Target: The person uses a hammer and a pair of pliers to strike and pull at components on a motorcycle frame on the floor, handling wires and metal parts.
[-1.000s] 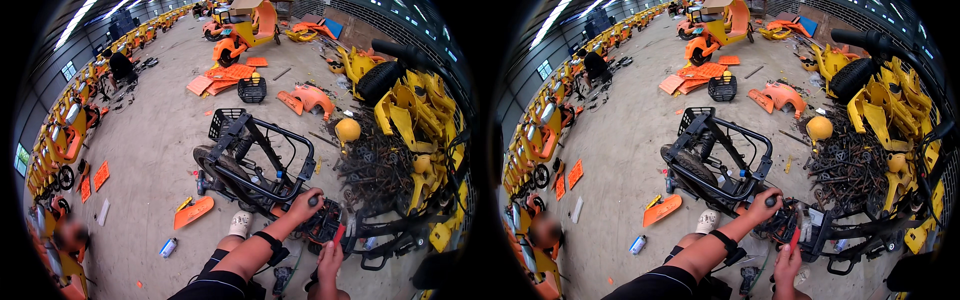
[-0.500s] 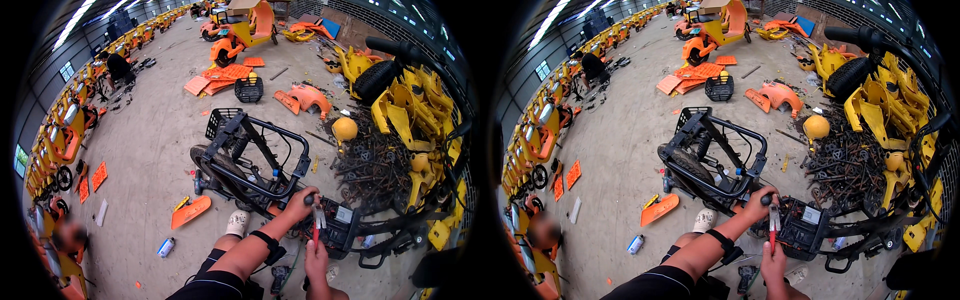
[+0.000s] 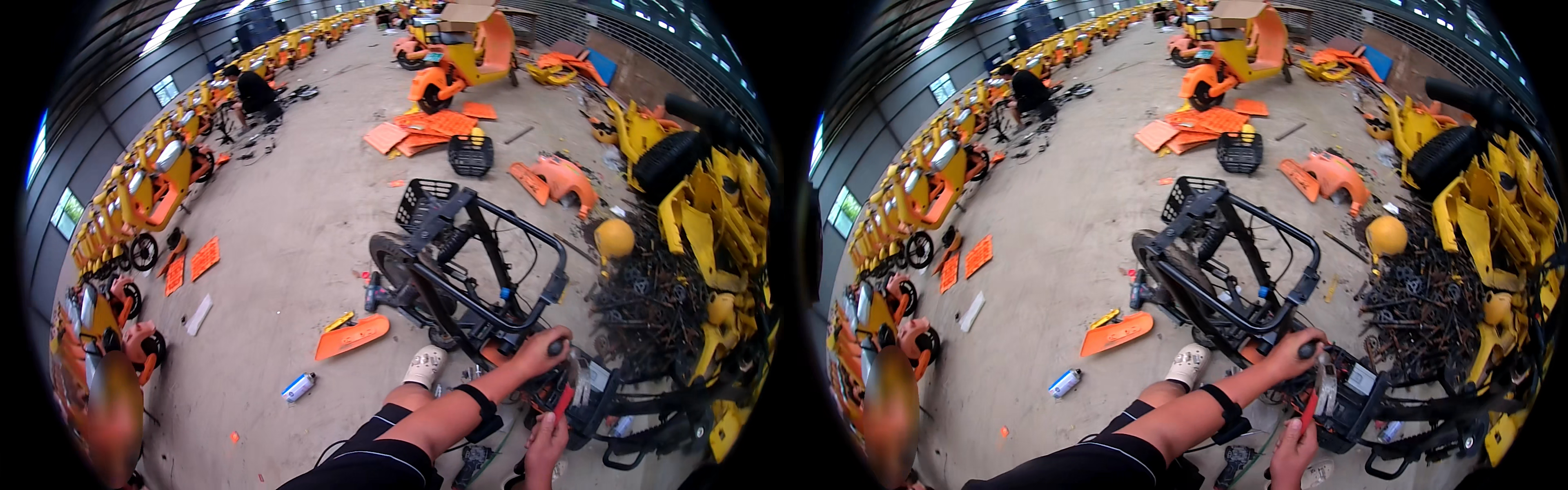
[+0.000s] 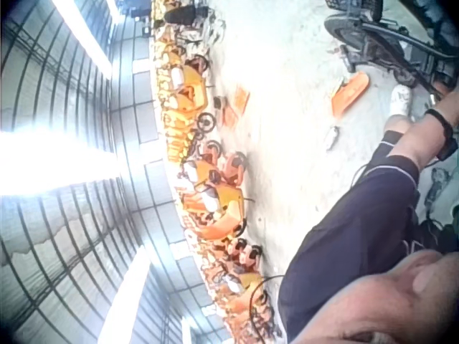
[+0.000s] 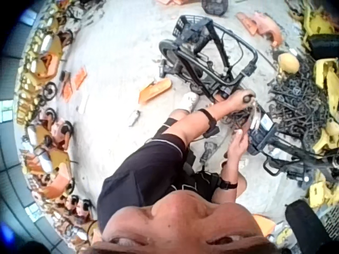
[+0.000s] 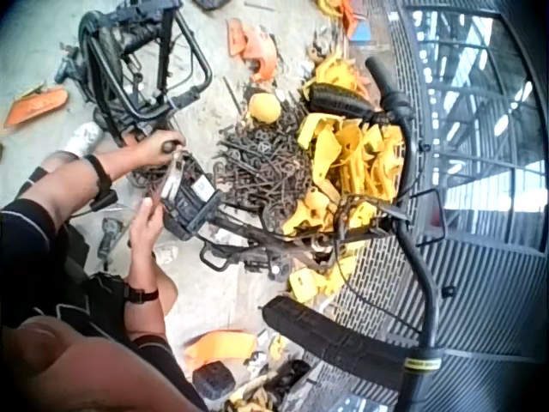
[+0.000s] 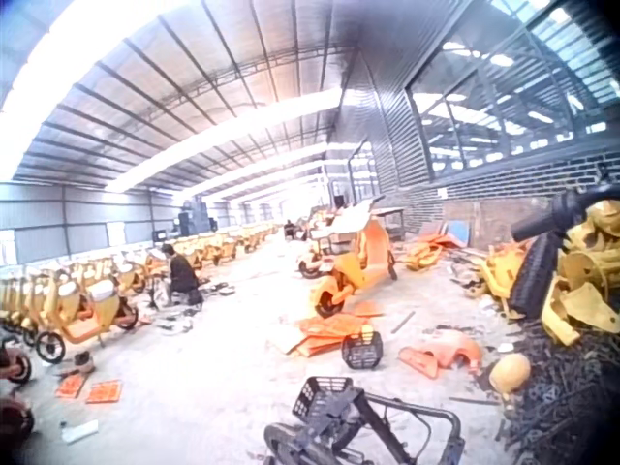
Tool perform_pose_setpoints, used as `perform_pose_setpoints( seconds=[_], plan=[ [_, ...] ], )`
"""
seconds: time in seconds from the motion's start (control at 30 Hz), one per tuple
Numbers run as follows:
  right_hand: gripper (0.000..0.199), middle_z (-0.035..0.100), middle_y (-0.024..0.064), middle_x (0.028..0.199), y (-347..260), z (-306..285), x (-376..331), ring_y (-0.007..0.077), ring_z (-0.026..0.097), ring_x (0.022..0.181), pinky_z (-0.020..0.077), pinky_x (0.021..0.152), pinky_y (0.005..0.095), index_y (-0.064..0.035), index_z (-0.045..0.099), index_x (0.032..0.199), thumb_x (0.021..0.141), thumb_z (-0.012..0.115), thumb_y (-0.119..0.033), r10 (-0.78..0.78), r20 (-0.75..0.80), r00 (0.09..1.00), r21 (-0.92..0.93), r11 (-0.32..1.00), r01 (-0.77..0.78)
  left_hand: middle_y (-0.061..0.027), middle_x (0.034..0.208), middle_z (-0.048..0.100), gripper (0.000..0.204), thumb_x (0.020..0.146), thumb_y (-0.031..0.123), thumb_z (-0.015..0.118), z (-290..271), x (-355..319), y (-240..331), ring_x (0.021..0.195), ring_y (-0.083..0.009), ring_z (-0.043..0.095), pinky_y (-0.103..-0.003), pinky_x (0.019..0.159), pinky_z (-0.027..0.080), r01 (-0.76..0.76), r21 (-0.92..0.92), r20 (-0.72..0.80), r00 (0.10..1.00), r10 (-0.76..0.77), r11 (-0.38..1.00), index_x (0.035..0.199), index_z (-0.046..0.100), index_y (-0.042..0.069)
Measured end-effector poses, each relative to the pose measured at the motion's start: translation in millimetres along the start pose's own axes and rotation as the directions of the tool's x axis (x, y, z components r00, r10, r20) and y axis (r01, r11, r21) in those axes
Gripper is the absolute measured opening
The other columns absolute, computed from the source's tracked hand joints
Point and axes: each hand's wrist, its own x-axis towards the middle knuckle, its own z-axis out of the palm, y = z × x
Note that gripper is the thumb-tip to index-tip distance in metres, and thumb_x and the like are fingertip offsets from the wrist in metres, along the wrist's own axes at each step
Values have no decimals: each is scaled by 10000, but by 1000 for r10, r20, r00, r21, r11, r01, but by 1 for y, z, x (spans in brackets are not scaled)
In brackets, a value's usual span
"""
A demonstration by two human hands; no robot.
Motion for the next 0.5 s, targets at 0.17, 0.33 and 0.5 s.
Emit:
perform_pose_setpoints(
  seconds=[0.17,0.33,0.5],
  plan=[
    [320,415,-49,582,30,8,5,38,384,468,300,438,224,-62,537,935,1092,486,-336,-90,-11,996,-142,986,88,-125,932,657,127,971,82,647,-5,-3,-4,828,-288,670,-371,764,525,-65,-46,21,998,66,997,1082,594,51],
    [302,409,-59,579,48,13,12,32,370,463,282,432,226,-75,538,945,1089,505,-338,-98,-49,994,-142,986,90,-120,910,649,159,936,36,660,-4,-1,-6,808,-274,666,-360,751,526,-44,-31,0,999,44,999,1079,590,50],
    [336,508,7,679,37,14,14,103,456,605,378,560,299,-1,573,1014,1078,521,-327,8,-48,999,-178,984,-17,-115,884,661,166,933,34,668,-6,3,-5,798,-265,684,-359,735,533,-4,-19,-2,1000,4,1000,1078,590,53]
  ],
)
